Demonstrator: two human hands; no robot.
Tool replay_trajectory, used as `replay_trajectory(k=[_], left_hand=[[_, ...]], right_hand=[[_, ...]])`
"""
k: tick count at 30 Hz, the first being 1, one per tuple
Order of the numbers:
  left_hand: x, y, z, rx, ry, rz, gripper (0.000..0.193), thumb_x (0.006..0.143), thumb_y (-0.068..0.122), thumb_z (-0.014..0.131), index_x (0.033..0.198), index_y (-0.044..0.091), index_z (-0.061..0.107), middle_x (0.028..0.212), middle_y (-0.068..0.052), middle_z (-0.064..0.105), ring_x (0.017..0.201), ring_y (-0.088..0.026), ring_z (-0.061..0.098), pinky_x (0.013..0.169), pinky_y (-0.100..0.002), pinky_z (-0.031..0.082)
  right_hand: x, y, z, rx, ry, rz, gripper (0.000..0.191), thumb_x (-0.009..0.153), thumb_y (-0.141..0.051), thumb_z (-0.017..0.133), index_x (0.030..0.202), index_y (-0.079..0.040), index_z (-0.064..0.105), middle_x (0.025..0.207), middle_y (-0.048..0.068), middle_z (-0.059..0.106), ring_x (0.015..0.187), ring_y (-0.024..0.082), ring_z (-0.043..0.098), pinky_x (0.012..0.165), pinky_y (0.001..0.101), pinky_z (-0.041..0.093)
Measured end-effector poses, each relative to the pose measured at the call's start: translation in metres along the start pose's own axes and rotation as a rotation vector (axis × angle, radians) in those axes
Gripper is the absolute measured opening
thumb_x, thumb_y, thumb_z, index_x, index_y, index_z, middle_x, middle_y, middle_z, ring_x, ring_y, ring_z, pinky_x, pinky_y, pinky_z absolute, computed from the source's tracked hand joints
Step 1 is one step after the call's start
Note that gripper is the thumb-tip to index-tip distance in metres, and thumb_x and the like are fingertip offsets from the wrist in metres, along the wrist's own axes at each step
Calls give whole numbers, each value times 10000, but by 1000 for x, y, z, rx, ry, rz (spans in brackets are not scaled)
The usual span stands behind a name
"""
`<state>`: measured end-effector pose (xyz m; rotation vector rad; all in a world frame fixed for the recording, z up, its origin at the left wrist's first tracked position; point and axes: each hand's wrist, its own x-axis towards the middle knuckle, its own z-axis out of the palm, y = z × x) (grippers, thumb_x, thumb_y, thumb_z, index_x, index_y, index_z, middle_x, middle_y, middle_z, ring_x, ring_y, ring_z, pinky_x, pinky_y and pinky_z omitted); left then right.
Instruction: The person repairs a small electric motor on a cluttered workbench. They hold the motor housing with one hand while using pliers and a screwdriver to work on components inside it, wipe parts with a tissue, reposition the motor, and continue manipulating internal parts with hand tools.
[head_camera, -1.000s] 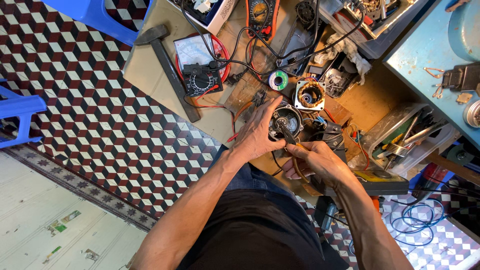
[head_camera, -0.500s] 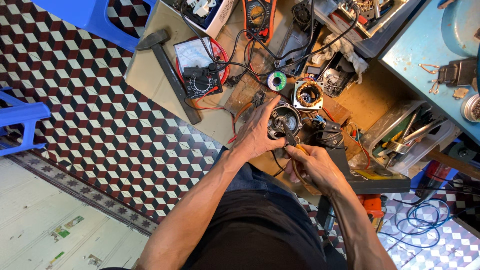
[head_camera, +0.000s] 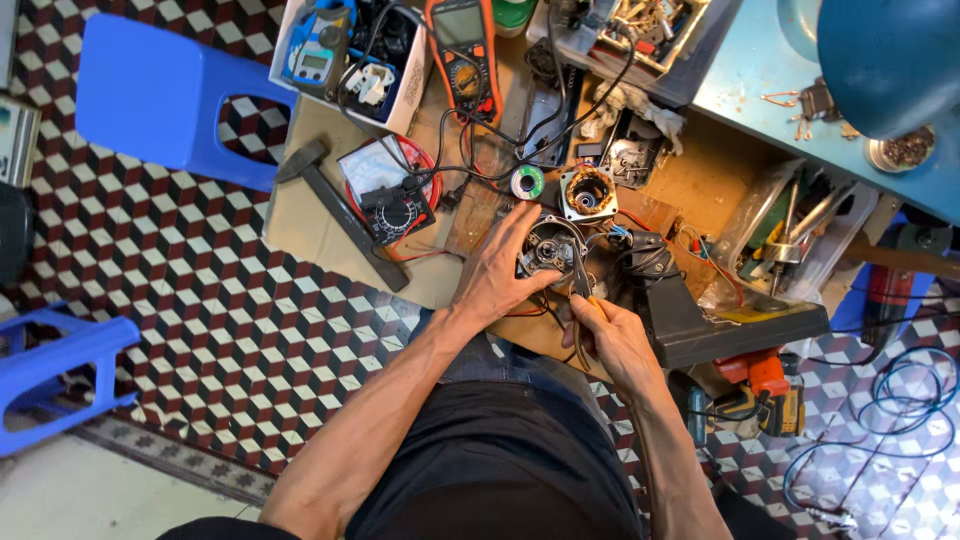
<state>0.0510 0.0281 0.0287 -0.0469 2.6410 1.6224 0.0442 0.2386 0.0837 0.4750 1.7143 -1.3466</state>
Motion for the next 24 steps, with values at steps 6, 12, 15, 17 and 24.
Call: replay_trajectory(k=[6,12,15,17,24], left_hand=[[20,15,-32,30,-59,155,564,905,164,765,1431,134,563,1484,-131,567,1331,-337,590,1102,-414,501],[38,18,-53,-155,-320,289,593,889,151,730,1447,91,540,1378,-132,625,1256,-314,621,1063,-400,503],[43,16,-54,-129,-331,361,367,962,167,725,1325,143,673,1218,-71,744,1126,-274,723,992,-366,575],[48,13,-53,-132,-330,324,290,985,172,722,1275,164,708,1148,-41,768,1035,-220,756,902,-325,605],[65,-1,-47,-733,-490,-489,353,966,147,680,1289,6,681,1017,-97,783,842,-108,726,771,-239,601]], right_hand=[[-22,3,22,214,68,-32,336,1026,-347,559,937,-52,694,708,21,686,595,62,453,533,219,351],[-45,-2,61,358,148,28,319,997,-339,581,953,-48,704,700,28,678,576,79,449,513,246,332],[-55,-7,75,329,197,10,338,1003,-347,581,971,-40,718,723,26,689,613,58,473,536,227,353],[-58,-11,79,363,190,-17,346,1013,-335,577,1005,-18,718,746,46,699,604,71,477,530,231,345],[-55,-10,73,527,148,3,382,1017,-297,499,1151,10,682,857,100,748,624,100,550,580,271,466]])
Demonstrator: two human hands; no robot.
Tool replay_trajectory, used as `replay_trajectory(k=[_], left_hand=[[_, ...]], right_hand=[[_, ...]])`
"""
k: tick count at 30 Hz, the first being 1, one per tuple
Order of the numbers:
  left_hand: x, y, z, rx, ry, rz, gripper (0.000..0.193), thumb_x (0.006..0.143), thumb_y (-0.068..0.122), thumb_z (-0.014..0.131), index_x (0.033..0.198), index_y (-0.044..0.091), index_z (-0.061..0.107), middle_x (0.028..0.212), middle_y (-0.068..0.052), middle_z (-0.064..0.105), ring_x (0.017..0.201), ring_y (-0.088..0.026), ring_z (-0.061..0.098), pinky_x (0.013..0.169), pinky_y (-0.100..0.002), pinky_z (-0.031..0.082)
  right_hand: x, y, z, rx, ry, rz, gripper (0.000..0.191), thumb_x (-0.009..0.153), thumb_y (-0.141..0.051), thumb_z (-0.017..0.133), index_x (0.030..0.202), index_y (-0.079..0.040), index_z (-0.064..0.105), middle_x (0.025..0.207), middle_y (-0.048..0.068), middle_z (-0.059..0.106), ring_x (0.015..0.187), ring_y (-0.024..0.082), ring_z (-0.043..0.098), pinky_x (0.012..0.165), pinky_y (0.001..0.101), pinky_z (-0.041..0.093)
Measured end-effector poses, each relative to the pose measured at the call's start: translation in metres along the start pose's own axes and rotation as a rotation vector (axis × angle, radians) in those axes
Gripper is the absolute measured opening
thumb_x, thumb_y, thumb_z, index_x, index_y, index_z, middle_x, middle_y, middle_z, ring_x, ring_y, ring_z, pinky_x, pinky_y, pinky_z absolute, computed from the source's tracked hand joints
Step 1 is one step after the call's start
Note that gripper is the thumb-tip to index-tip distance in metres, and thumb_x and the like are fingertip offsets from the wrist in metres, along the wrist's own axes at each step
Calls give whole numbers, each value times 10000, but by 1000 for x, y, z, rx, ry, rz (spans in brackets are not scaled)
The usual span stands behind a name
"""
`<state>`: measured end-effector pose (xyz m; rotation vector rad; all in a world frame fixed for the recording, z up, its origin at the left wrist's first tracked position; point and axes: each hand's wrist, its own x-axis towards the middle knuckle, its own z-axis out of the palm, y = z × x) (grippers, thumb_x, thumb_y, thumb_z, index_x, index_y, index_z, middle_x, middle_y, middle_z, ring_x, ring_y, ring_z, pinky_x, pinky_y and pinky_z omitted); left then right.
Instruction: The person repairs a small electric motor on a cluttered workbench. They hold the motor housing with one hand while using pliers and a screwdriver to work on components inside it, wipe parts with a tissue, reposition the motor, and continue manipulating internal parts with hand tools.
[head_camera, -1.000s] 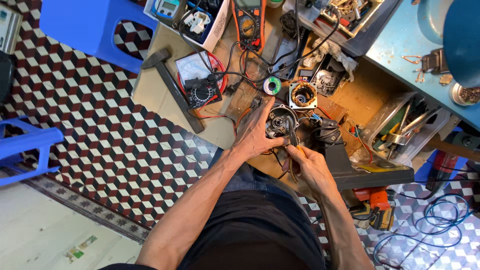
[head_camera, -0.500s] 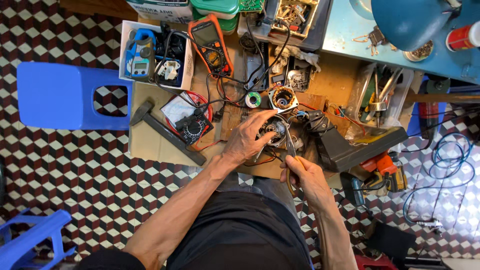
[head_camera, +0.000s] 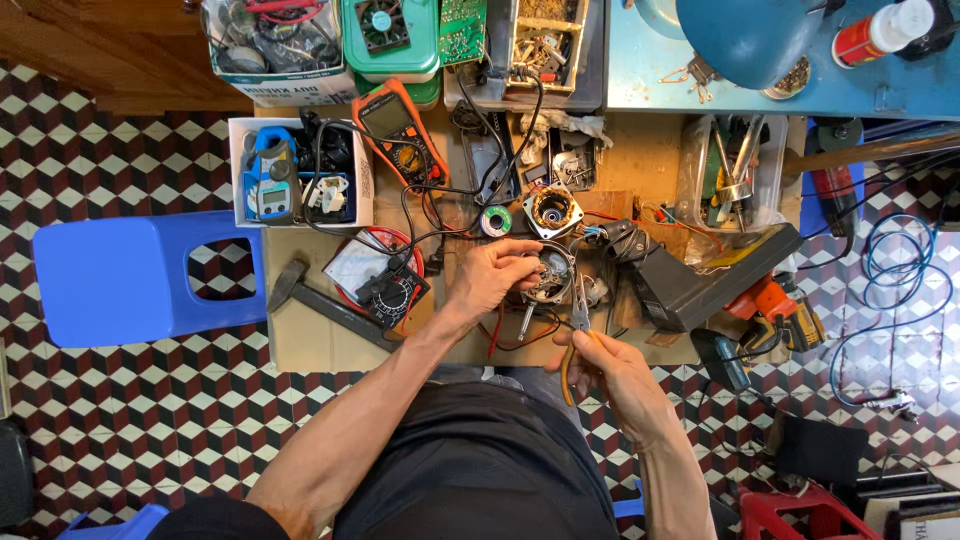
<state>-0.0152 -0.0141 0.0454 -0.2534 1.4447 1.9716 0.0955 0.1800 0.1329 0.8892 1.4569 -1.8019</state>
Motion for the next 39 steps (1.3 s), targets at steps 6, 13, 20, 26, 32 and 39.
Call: replay_trajectory(k=[6,13,20,26,32,39], left_hand=[[8,-16,-21,-171,26,-132,350,960,140,663,1268,-24,685,1071,-110,759,878,-112,719,801,-229,606],[36,-2,5,-131,1,-84,352,970,231,685,1227,-6,727,1056,-74,755,898,-88,702,828,-200,582],[63,10,39,-269,-86,-241,350,942,260,743,1185,9,730,1031,-49,746,886,-83,700,812,-208,604],[82,10,31,-222,94,-174,305,899,169,752,1161,13,739,982,-88,778,817,-127,738,756,-234,617],[158,35,26,94,165,-1,300,879,227,769,1057,-11,728,877,-112,772,715,-147,742,658,-244,638],[186,45,36,257,277,-73,406,854,312,853,957,-66,747,775,-119,733,617,-170,687,561,-275,592]], right_hand=[[28,11,-7,111,35,-64,374,1049,-285,530,1160,40,678,903,125,744,688,88,558,639,240,464],[27,-13,-23,83,12,-116,357,1021,-282,536,1132,9,710,876,93,728,689,95,567,627,256,467],[38,-30,-27,-46,-25,-80,359,1022,-299,541,1093,5,717,843,61,749,660,85,535,610,231,425],[42,-34,-26,-108,-4,15,347,1006,-309,545,1085,-24,725,813,73,750,616,95,520,575,245,428],[35,-31,-34,-4,89,-6,349,1005,-281,535,1068,11,716,812,79,739,616,101,515,565,258,425],[30,-8,-50,91,175,-8,352,1000,-276,551,1073,25,717,829,94,743,700,92,551,640,247,471]])
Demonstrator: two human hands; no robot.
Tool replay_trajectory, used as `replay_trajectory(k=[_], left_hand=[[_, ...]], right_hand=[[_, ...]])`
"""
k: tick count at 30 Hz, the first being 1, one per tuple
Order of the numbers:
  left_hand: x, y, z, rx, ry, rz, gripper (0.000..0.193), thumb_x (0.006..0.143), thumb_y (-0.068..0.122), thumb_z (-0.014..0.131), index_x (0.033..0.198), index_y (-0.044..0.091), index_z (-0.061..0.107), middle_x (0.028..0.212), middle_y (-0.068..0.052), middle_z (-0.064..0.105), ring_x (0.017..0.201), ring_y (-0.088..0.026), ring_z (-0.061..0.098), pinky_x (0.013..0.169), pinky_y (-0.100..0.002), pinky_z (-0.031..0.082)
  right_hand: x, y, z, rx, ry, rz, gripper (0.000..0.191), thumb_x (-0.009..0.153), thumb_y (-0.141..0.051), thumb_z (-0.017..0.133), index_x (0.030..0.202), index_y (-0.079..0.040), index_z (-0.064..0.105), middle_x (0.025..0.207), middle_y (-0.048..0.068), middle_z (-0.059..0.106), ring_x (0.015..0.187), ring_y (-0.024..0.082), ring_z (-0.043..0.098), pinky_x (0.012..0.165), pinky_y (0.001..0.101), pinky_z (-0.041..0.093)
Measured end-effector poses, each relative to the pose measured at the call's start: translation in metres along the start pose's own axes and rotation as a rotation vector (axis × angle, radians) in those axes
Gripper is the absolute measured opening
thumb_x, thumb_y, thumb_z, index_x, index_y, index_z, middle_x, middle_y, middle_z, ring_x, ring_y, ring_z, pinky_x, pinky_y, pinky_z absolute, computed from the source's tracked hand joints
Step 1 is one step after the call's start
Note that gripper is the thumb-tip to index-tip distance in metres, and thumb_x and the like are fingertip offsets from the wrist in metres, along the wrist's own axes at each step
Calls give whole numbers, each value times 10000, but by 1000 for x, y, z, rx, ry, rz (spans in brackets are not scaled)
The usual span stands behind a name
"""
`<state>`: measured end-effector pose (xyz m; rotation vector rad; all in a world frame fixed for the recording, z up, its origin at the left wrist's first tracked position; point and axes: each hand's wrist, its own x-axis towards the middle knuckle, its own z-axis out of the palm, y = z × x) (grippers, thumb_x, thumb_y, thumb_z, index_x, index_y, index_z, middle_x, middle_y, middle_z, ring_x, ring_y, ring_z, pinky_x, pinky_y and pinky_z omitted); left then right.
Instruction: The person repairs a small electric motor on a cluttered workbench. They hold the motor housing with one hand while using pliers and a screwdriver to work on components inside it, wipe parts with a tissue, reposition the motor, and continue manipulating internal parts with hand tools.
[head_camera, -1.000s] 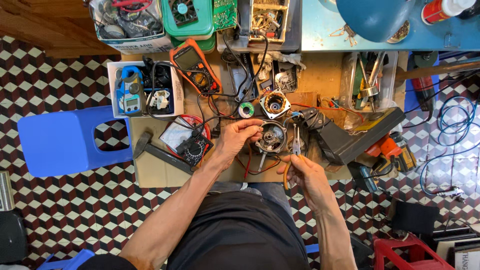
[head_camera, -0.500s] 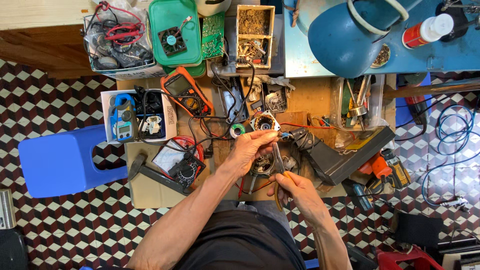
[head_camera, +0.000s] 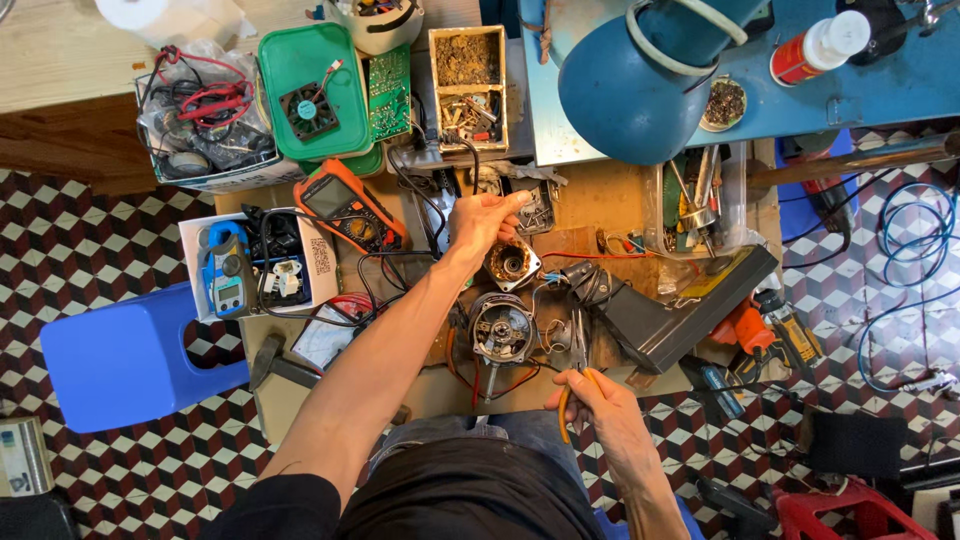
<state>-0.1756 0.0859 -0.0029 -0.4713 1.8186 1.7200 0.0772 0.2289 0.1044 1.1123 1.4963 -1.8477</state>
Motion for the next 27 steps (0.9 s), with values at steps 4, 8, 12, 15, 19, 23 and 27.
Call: replay_trajectory(k=[4,8,12,15,19,23,27], left_hand=[[17,-2,10,-48,12,-60,381,924,353,735,1052,-4,775,878,-80,769,657,-140,727,595,-251,614],[21,-2,9,98,-5,-7,329,943,298,691,1141,46,765,939,-73,793,688,-109,736,611,-248,610],[0,-10,-7,129,21,139,305,896,220,706,1141,48,764,872,-106,793,640,-126,727,587,-264,612],[-19,-19,-23,87,57,83,313,934,255,736,1066,-28,752,789,-144,764,591,-158,670,550,-299,570],[-51,-51,-52,85,-25,241,399,1081,327,617,1197,-37,732,1007,-171,757,873,-203,716,776,-334,577],[-100,-78,-79,365,-204,366,573,958,249,607,1503,104,501,1442,-175,596,1280,-260,621,1061,-378,515],[-147,-87,-86,576,-347,582,854,827,219,755,1579,94,370,1597,-230,399,1489,-384,416,1229,-468,347]], right_hand=[[3,12,-4,17,-14,-7,339,987,-266,557,1068,25,710,830,89,751,702,93,540,620,244,442],[2,16,-3,23,-27,7,331,988,-265,565,1052,27,709,822,86,750,690,90,537,606,242,444],[-3,12,5,-26,-19,26,318,1000,-261,564,1043,19,709,806,71,747,642,77,499,551,230,400],[-8,11,14,-60,-36,34,325,1005,-268,542,1048,3,714,790,39,722,610,58,493,509,224,369],[-11,20,26,-54,-49,67,327,1016,-282,533,1028,-1,699,779,70,740,568,77,497,499,234,378],[-9,33,38,33,-112,62,320,1032,-288,546,1019,1,680,783,93,726,592,82,531,523,233,425],[-2,39,47,101,-190,101,307,1025,-290,544,1038,-9,669,793,102,717,601,92,546,521,250,454]])
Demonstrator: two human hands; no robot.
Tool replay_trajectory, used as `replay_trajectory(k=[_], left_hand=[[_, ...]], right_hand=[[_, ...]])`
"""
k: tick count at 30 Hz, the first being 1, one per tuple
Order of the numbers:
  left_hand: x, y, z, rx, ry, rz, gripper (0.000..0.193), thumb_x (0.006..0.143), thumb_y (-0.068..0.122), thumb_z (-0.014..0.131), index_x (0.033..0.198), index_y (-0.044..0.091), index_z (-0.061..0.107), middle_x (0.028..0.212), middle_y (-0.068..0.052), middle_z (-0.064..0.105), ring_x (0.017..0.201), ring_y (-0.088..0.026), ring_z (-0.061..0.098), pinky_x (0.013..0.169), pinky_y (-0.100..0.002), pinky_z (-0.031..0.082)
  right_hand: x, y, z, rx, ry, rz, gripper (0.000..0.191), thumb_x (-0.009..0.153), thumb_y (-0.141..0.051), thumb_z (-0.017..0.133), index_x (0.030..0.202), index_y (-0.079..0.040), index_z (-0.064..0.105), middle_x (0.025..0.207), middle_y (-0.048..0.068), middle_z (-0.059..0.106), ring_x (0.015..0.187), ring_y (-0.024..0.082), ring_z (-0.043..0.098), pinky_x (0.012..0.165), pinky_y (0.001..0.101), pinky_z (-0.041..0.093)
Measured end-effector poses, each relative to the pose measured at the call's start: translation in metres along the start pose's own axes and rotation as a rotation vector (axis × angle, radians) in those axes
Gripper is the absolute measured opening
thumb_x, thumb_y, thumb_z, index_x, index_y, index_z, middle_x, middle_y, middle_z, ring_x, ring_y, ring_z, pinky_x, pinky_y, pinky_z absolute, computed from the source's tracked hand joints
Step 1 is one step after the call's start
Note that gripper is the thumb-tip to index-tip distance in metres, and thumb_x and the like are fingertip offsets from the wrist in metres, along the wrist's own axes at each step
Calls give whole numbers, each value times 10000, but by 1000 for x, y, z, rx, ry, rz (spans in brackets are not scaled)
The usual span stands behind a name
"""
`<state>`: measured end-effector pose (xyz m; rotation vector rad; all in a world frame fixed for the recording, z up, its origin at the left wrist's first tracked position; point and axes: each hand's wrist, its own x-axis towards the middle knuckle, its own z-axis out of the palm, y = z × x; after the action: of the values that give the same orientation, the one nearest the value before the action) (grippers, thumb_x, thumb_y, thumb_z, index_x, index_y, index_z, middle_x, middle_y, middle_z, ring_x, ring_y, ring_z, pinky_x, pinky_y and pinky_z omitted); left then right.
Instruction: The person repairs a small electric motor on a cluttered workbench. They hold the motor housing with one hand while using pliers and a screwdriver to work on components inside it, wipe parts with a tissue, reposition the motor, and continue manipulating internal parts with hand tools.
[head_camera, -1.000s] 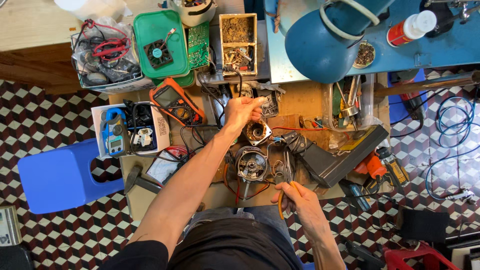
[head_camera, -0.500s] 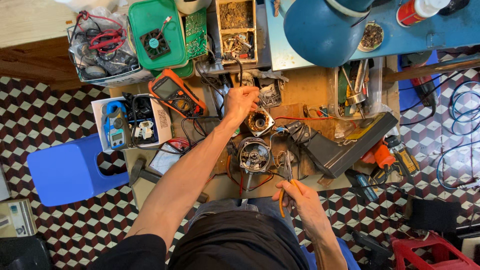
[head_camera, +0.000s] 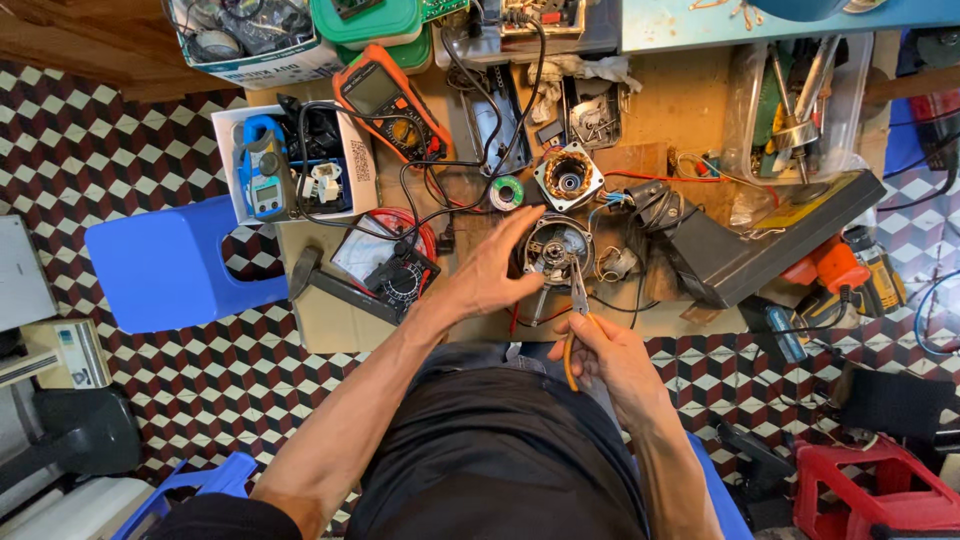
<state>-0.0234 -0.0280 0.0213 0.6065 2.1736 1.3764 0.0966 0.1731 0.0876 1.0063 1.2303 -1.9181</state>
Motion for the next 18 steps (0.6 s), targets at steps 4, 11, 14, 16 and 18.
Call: replay_trajectory(k=[4,11,14,16,18], left_hand=[[-9,10,5,37,-42,-33,1042,703,282,867,1567,102,314,1618,-234,327,1451,-395,382,1183,-457,332],[-10,4,13,101,37,-29,1028,722,216,897,1586,155,344,1626,-160,398,1455,-354,444,1194,-439,380],[-10,3,13,108,42,-42,1028,709,212,901,1577,159,351,1617,-149,407,1447,-348,452,1185,-435,382],[-10,3,14,109,41,-48,1029,705,210,901,1575,161,353,1616,-143,410,1447,-343,454,1184,-434,384],[-10,4,14,104,43,-50,1026,708,206,899,1575,162,352,1619,-138,409,1450,-340,453,1185,-435,387]], right_hand=[[7,3,4,1,-54,19,312,1024,-295,536,1038,-12,667,800,108,723,609,96,556,536,249,465],[27,4,6,-101,-65,18,319,1035,-294,531,1027,-11,678,825,125,749,625,102,569,567,230,467],[33,5,8,-127,-59,13,326,1036,-298,527,1003,-12,679,809,127,749,609,103,563,550,233,449],[35,4,8,-140,-49,21,325,1036,-296,527,993,-12,680,804,129,749,603,103,563,544,234,443],[36,2,9,-158,-32,33,322,1033,-289,526,989,-10,682,810,131,756,607,101,570,549,234,449]])
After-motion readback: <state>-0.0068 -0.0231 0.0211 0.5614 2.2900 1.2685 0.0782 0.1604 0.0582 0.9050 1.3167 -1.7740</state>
